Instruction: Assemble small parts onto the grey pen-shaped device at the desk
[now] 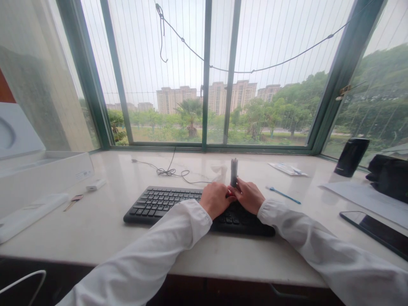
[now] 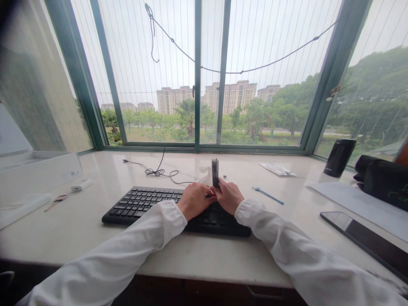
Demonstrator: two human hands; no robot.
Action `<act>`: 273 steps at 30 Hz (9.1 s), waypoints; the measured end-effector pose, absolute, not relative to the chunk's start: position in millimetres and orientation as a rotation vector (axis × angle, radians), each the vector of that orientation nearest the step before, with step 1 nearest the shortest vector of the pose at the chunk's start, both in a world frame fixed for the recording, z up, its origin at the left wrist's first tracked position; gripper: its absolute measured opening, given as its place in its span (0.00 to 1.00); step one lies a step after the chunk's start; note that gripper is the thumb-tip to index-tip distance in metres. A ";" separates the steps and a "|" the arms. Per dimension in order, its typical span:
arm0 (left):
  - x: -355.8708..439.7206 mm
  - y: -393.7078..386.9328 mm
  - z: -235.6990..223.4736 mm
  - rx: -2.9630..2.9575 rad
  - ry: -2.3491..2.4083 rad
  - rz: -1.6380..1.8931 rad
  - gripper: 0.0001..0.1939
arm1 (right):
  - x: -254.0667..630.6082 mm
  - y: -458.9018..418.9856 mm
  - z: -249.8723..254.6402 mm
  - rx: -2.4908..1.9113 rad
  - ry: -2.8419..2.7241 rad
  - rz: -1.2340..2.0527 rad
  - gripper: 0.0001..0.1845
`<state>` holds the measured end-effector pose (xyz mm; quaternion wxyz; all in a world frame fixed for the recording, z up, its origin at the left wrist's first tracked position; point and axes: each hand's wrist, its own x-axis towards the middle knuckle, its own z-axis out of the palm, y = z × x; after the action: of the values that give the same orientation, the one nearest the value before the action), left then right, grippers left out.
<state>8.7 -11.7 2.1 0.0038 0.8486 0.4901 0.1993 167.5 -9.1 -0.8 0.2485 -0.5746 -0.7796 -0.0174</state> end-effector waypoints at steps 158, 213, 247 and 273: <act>-8.8 -0.4 14.6 2.961 1.210 0.422 0.16 | 189.7 10.1 -8.4 -1.002 -2.164 0.515 0.10; -0.7 -4.2 3.9 2.419 1.514 0.735 0.21 | 175.5 -1.5 -3.2 -1.233 -2.084 0.316 0.06; 0.0 -6.5 1.0 2.403 1.534 0.782 0.15 | 164.6 -9.0 -8.8 -1.294 -2.001 0.188 0.06; -3.9 -4.7 10.0 2.489 1.353 0.964 0.13 | 207.4 7.9 23.0 -0.940 -1.312 1.224 0.13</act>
<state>-3.9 -4.7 10.0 0.0744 0.8295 0.4509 0.3212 207.4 7.9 23.0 0.5294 -0.3937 -0.5494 0.5127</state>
